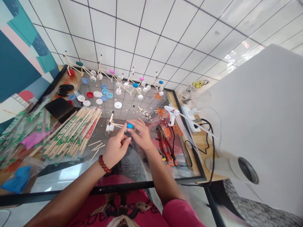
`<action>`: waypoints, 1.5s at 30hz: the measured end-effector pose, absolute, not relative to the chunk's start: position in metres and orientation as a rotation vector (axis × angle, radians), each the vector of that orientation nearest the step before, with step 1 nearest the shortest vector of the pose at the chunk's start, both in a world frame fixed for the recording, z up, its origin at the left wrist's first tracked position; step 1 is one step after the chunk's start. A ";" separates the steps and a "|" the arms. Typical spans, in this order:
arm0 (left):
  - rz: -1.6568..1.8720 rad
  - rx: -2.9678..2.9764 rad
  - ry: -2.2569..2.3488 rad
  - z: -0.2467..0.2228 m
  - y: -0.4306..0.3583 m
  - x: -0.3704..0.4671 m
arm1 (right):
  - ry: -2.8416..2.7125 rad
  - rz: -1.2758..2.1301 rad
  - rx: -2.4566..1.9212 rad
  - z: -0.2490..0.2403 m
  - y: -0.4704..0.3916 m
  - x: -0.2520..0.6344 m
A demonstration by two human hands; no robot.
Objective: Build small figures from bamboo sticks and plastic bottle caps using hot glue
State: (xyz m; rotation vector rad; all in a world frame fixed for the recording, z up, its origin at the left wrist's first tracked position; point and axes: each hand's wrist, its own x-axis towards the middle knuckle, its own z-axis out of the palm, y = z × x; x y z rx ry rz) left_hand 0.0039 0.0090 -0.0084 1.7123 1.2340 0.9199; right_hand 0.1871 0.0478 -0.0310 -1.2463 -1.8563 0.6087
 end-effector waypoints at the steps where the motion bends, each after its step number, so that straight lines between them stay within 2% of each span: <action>1: 0.897 1.752 1.254 -0.008 0.009 0.003 | -1.857 0.613 -1.250 -0.030 0.048 0.187; 6: 0.914 1.827 1.298 -0.010 0.004 -0.002 | -1.841 0.620 -1.264 -0.030 0.047 0.187; 10: 1.052 1.655 1.277 -0.012 -0.003 -0.009 | -1.821 0.613 -1.255 -0.032 0.047 0.190; 16: 1.075 1.467 1.336 -0.016 -0.006 -0.023 | -1.842 0.586 -1.292 -0.033 0.048 0.190; 23: 1.130 1.955 1.461 -0.009 0.003 -0.032 | -1.783 0.563 -1.274 -0.035 0.051 0.190; 30: 0.785 2.403 1.530 0.013 0.018 -0.017 | -1.779 0.561 -1.226 -0.029 0.051 0.191; 38: 0.651 2.423 1.532 0.019 0.022 -0.017 | -1.810 0.539 -1.226 -0.030 0.051 0.191; 45: 0.828 2.279 1.564 0.003 0.011 -0.030 | -1.775 0.551 -1.246 -0.031 0.051 0.189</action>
